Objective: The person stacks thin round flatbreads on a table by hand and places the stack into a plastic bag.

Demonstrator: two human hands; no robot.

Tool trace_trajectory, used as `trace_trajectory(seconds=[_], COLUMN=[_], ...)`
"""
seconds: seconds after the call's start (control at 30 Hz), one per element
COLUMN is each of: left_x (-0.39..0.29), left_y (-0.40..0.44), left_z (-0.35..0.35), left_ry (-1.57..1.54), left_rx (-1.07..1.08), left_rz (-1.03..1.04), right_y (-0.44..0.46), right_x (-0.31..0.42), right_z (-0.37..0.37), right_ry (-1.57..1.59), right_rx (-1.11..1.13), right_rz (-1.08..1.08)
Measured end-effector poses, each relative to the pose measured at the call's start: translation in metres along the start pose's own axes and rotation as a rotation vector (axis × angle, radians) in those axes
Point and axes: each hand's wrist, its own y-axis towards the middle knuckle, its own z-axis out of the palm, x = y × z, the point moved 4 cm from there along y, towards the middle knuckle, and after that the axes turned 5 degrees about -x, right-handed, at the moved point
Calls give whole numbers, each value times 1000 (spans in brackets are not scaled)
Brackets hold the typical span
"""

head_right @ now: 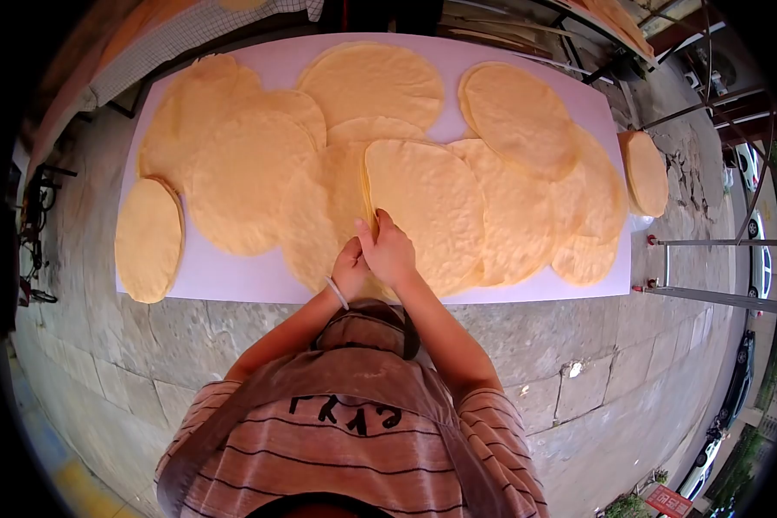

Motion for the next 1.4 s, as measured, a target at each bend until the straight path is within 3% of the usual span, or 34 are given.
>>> trace_trajectory(seconds=[0.03,0.13,0.23,0.33,0.43,0.47,0.53,0.6,0.7,0.8,0.97,1.1,1.17,1.27,1.4], left_x=[-3,-54,-39,-20,-38,-46,-73,-58,15,80,83,100,112,117,107], left_y=[-2,-11,-12,-21,-21,-13,2,9,7,-15,-32,-33,-30,-32,-32], left_z=[3,5,-5,-24,-39,-52,-89,-125,-163,-169,-161,-159,-162,-164,-165], left_ry=[79,25,-441,-515,-1597,-1546,-1525,-1398,-973,-905,-983,-973,-902,-769,-600], left_rx=[8,212,154,-164,543,228,105,-62,-235,-254,-352,-449,-518,-612,-732], left_rz=[166,12,-272,-827,-793,-731,-506,-444,-514,-764,-710,-720,-719,-716,-757], right_y=[0,24,51,60,38,32,18,6,-11,-25,-11,10,18,25,27], right_x=[0,-34,-16,38,78,77,63,18,-63,-103,-140,-137,-141,-149,-153], right_z=[-2,-6,-33,-82,-138,-148,-148,-117,-37,16,51,42,45,52,48], right_ry=[-72,-11,305,952,1095,1088,1078,1065,1073,911,737,718,707,518,423], right_rx=[16,51,34,35,-76,-120,-155,-124,3,-24,84,-18,-39,112,-13], right_rz=[25,20,31,19,-78,-98,-72,16,344,560,507,648,703,625,568])
